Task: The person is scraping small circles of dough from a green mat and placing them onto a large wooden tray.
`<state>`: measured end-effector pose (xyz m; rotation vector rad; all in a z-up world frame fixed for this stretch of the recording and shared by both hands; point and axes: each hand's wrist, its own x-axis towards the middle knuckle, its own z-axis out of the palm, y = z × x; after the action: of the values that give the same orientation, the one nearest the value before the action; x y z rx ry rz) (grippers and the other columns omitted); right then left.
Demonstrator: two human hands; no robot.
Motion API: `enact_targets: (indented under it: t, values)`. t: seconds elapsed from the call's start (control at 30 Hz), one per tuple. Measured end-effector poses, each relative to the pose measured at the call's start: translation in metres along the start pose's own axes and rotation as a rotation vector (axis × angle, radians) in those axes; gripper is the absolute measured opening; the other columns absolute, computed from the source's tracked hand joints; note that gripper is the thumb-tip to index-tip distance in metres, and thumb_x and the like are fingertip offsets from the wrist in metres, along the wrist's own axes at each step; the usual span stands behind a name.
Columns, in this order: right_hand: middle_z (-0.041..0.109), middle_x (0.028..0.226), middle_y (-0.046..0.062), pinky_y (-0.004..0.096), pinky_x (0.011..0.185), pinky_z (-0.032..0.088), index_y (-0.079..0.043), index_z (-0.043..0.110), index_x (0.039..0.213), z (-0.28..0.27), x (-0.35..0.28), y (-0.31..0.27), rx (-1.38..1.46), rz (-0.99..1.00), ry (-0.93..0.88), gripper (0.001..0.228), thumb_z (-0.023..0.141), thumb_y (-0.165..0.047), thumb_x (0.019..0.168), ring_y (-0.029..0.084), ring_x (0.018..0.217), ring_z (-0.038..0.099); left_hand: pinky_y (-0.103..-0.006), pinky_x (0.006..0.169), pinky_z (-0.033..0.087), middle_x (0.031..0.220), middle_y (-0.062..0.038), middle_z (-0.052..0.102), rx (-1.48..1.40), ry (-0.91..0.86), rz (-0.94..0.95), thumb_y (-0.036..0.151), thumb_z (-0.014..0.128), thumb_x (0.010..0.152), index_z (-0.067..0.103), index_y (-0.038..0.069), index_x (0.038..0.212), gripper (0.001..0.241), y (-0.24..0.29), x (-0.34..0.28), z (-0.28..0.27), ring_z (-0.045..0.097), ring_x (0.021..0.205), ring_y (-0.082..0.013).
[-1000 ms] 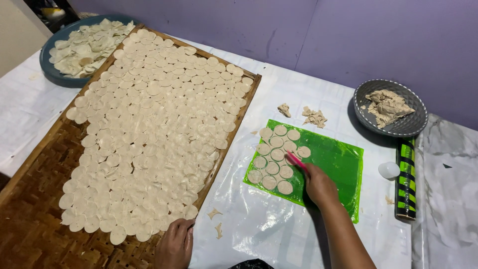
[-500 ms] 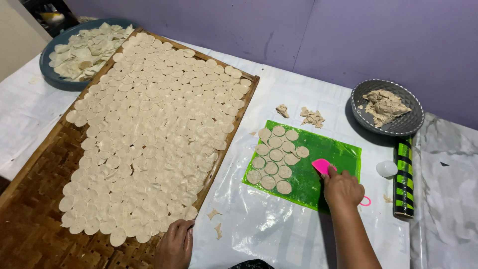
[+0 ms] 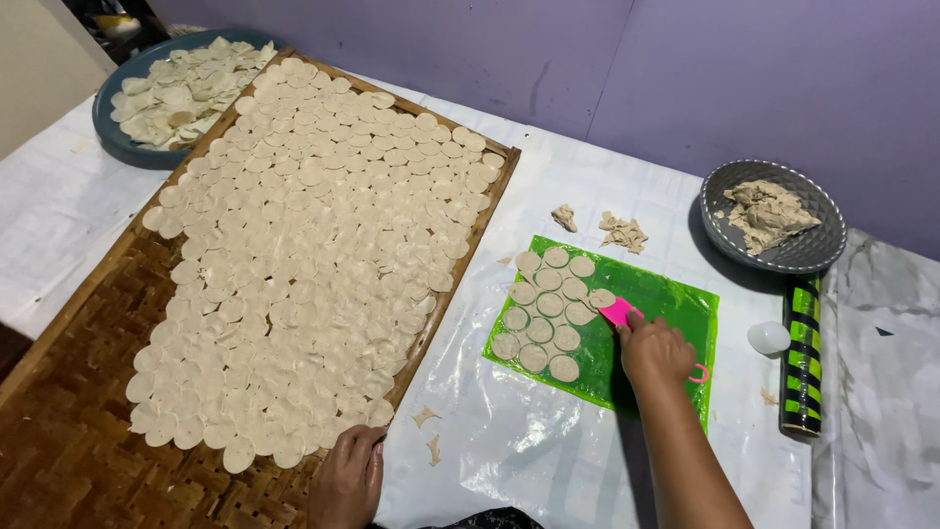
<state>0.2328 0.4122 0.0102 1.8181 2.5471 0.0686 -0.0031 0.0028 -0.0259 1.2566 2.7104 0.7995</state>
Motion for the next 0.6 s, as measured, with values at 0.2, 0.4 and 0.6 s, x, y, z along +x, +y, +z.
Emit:
enact_targets:
  t: [0.2,0.4,0.6]
  values:
    - [0.070,0.112,0.010,0.049,0.085,0.054,-0.036,0.068,0.137,0.014,0.005,0.003,0.516,0.141,0.073,0.041,0.062,-0.049,0.099,0.035,0.104,0.068,-0.0390,0.076,0.060,0.118,-0.006,0.066,-0.055,-0.082,-0.089,0.020,0.062,0.093,0.068,0.015,0.125,0.032,0.006,0.003,-0.011,0.074,0.092,-0.0240]
    - [0.070,0.105,0.009,0.040,0.077,0.054,-0.035,0.070,0.136,-0.021,-0.041,-0.023,0.678,-0.111,0.157,0.040,0.067,-0.042,0.096,0.028,0.093,0.069,-0.0378,0.069,0.058,0.099,-0.011,0.074,-0.491,-0.057,-0.425,0.020,0.061,0.100,0.073,0.008,0.123,0.029,0.006,0.008,-0.016,0.067,0.080,-0.0271]
    - [0.070,0.100,0.004,0.035,0.070,0.055,-0.026,0.072,0.127,-0.068,-0.118,-0.078,0.765,-0.539,0.118,0.037,0.071,-0.031,0.090,0.021,0.084,0.068,-0.0301,0.091,0.057,0.119,-0.009,0.075,-1.155,-0.094,-0.257,0.022,0.054,0.103,0.062,0.002,0.136,0.039,0.028,0.039,-0.014,0.071,0.107,-0.0167]
